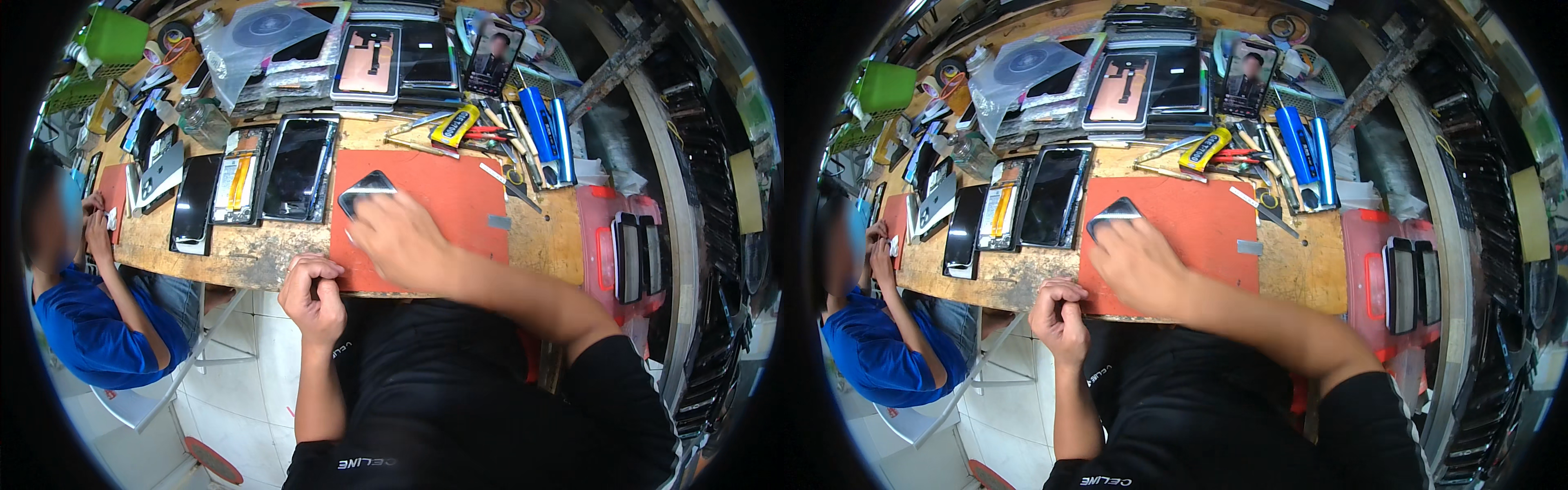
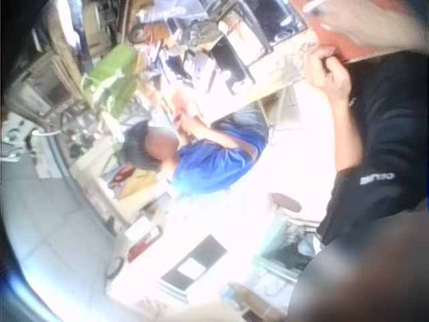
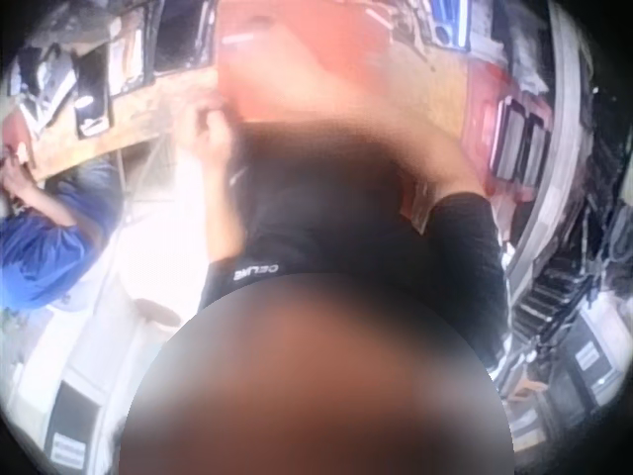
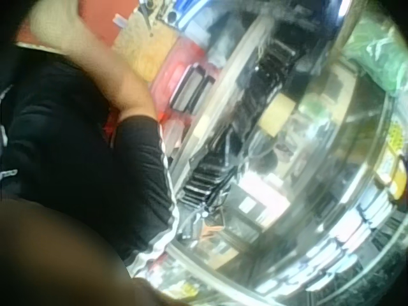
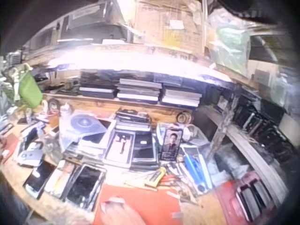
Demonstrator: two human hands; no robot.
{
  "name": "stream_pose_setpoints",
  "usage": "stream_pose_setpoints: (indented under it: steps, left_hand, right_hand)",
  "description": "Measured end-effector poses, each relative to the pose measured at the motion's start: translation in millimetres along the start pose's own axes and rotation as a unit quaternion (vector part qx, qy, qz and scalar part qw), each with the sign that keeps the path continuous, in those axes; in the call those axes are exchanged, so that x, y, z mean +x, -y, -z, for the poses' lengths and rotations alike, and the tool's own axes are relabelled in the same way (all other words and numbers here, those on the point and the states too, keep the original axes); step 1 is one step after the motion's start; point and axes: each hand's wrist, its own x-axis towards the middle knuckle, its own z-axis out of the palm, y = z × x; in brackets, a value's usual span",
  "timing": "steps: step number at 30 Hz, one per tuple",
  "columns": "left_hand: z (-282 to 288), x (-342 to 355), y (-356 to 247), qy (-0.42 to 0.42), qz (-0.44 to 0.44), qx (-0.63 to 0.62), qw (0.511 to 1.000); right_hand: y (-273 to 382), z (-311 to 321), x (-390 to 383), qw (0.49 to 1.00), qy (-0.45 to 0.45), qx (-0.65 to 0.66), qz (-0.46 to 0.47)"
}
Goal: The person disassembles a smartphone, removes the battery, and handles internal components. They then reassemble the phone, attach the back cover, and wipe the exterior with a cloth.
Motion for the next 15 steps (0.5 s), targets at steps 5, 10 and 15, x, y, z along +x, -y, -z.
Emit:
stream_pose_setpoints:
  steps: [5, 10, 15]
  left_hand:
    - [-5, 3, 0, -0.004, -0.034, 0.024, 0.999]
    - [-11, 4, 1, 0.002, -0.026, 0.036, 0.999]
    - [-10, 3, 1, 0.022, -0.025, 0.054, 0.998]
  right_hand:
    - [53, 66, -85, 0.996, 0.067, 0.018, -0.049]
    - [35, 137, -97, 0.985, -0.005, 0.042, -0.165]
    - [36, 254, -82, 0.944, -0.32, -0.071, -0.036]
